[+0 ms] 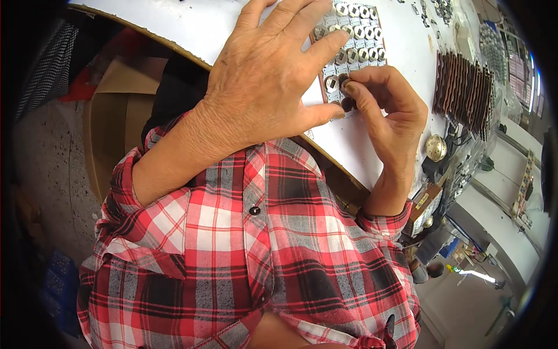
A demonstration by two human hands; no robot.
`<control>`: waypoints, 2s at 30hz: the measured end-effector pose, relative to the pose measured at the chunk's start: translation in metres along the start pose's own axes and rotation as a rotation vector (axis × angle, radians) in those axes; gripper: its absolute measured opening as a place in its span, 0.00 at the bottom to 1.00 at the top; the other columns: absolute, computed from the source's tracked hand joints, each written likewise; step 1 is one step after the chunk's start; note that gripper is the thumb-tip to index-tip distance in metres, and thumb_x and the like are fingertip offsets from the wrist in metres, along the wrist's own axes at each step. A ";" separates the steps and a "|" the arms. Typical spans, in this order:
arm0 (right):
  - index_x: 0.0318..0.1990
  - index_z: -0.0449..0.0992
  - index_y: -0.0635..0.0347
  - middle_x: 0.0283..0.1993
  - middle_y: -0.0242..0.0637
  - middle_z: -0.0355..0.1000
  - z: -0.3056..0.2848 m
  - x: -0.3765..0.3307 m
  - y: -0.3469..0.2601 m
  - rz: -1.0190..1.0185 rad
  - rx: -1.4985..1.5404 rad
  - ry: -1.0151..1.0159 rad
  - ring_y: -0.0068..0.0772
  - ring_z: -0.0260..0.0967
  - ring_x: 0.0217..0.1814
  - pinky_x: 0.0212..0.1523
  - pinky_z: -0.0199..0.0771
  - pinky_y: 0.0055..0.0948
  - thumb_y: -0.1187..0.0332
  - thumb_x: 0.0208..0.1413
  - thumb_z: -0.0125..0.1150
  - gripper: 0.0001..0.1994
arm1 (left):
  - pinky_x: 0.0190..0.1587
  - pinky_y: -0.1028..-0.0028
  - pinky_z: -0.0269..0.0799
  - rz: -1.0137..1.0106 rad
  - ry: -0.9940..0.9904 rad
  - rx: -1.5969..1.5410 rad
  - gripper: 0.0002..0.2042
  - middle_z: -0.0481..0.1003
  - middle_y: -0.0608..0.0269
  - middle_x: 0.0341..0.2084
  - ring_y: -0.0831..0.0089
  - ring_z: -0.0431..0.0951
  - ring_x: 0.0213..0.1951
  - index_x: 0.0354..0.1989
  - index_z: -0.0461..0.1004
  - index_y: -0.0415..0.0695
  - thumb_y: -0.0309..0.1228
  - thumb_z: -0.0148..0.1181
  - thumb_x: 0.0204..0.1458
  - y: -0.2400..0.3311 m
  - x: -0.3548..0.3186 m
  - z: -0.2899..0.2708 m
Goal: Manually placing small metallic components into a circular grid tray template on a workbench.
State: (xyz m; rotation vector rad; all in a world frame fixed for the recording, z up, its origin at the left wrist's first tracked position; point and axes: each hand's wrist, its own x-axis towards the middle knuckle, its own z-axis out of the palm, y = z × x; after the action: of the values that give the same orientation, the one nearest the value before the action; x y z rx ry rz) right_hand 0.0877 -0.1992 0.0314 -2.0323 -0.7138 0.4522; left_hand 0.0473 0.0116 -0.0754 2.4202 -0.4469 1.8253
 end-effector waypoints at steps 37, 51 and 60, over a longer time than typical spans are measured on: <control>0.47 0.86 0.58 0.40 0.30 0.79 -0.090 0.126 0.075 -0.140 -0.561 0.330 0.16 0.68 0.31 0.33 0.68 0.20 0.73 0.59 0.67 0.09 | 0.72 0.46 0.55 -0.594 -0.654 -0.380 0.41 0.68 0.42 0.65 0.48 0.65 0.69 0.60 0.77 0.43 0.48 0.81 0.34 0.022 0.052 -0.057; 0.51 0.85 0.61 0.44 0.30 0.81 -0.067 0.048 0.061 0.132 0.031 0.410 0.16 0.74 0.44 0.47 0.71 0.18 0.72 0.64 0.66 0.11 | 0.71 0.47 0.57 -0.561 -0.650 -0.359 0.39 0.69 0.43 0.64 0.48 0.66 0.68 0.59 0.77 0.44 0.45 0.81 0.34 0.024 0.051 -0.056; 0.41 0.83 0.63 0.39 0.28 0.80 -0.063 0.043 0.064 -0.092 -0.212 0.304 0.14 0.73 0.40 0.46 0.73 0.17 0.74 0.59 0.71 0.05 | 0.70 0.49 0.59 -0.535 -0.685 -0.317 0.39 0.71 0.46 0.64 0.50 0.68 0.68 0.60 0.78 0.48 0.45 0.81 0.33 0.022 0.054 -0.059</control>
State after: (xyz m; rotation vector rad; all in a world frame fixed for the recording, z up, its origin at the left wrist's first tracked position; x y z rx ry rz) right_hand 0.1760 -0.2387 0.0075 -2.1917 -0.6855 0.0113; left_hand -0.0001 -0.0059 -0.0095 2.5310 -0.0830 0.6484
